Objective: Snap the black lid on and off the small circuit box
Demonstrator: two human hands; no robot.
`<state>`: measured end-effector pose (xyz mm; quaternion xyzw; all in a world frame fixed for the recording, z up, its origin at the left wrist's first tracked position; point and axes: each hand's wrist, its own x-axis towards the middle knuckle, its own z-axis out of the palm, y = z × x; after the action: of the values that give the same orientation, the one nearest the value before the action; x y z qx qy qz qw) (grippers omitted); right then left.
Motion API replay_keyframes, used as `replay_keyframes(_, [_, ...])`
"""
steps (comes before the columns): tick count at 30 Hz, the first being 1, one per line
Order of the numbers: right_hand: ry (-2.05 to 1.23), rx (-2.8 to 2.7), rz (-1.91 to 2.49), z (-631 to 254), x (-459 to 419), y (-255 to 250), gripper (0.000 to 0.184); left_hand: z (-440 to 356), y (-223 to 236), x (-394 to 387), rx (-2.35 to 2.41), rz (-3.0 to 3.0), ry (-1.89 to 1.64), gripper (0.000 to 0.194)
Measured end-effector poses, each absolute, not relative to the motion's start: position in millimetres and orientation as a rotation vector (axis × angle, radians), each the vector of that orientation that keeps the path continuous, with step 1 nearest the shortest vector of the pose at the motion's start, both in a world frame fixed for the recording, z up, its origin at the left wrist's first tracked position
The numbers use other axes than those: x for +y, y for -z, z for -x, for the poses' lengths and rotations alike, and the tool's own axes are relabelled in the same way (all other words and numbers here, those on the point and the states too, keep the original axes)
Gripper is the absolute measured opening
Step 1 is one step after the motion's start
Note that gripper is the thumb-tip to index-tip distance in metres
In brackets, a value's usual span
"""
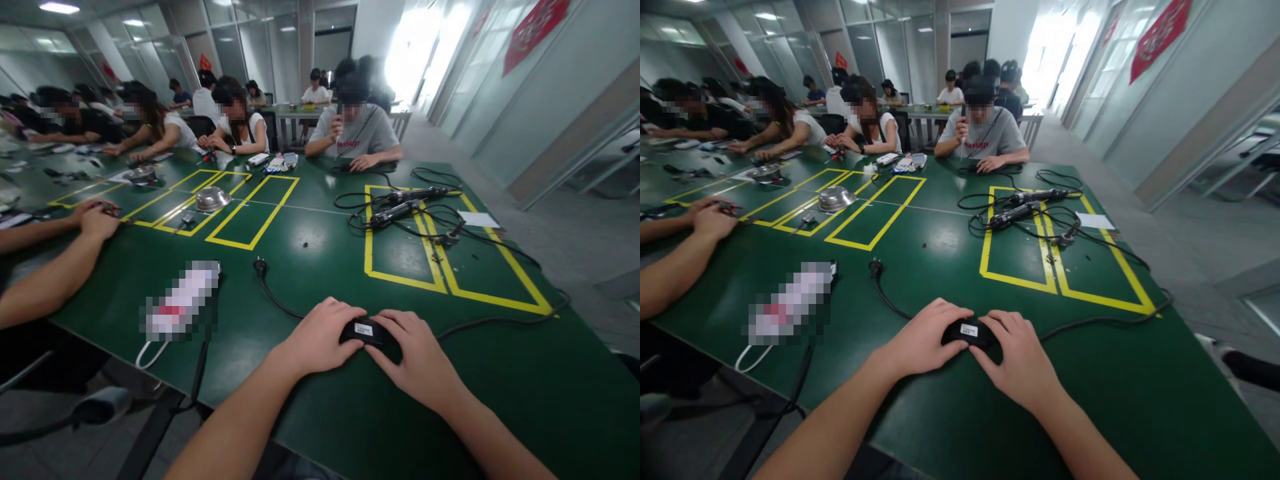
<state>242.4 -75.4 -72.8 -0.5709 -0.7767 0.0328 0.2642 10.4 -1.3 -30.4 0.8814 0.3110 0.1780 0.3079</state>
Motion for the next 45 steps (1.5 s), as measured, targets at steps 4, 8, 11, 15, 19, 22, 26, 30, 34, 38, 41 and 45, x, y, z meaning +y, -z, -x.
replay_keyframes(4, [-0.134,-2.114,1.588,-241.5,-73.5,67.0,0.037,-10.0,31.4,0.8,0.766,-2.306,-0.503,0.039])
replay_keyframes(8, [-0.17,-2.099,1.614,-241.1,-71.6,65.5,0.043,-9.8,30.7,1.7,0.778,-2.307,-0.508,0.036])
replay_keyframes(11, [-0.177,-2.059,1.626,-240.6,-68.8,65.8,0.048,-10.5,28.2,2.5,0.803,-2.284,-0.534,0.034])
replay_keyframes(15, [-0.205,-1.989,1.614,-240.8,-65.7,63.8,0.05,-11.3,25.8,8.2,0.935,-2.243,-0.649,0.028])
replay_keyframes(19, [-0.297,-1.916,1.572,-246.5,-66.5,60.1,0.033,-9.1,30.5,18.7,1.227,-2.252,-0.664,0.021])
replay_keyframes(22, [-0.338,-1.905,1.499,-253.0,-67.5,57.8,0.014,-5.8,35.3,24.8,1.268,-2.299,-0.586,0.013])
replay_keyframes(26, [-0.359,-1.969,1.439,-257.6,-68.1,54.2,0.008,-1.2,31.2,24.1,1.185,-2.377,-0.625,0.006])
replay_keyframes(30, [-0.394,-2.011,1.449,-256.3,-67.8,50.9,0.008,3.7,15.6,15.4,1.059,-2.489,-0.613,0.009])
replay_keyframes(34, [-0.431,-1.997,1.497,-252.9,-67.0,48.5,0.009,6.7,7.2,9.4,1.001,-2.508,-0.381,0.006])
replay_keyframes(38, [-0.437,-2.02,1.514,-250.3,-68.3,44.5,0.01,8.4,8.7,9.5,1.004,-2.521,-0.322,0.005])
replay_keyframes(41, [-0.456,-2.039,1.494,-249.2,-69.6,41.6,0.01,10.0,9.7,10.7,0.982,-2.504,-0.303,0.006])
replay_keyframes(45, [-0.453,-2.017,1.451,-248.5,-70.8,38.7,0.013,10.3,8.6,11.4,0.933,-2.464,-0.357,0.006])
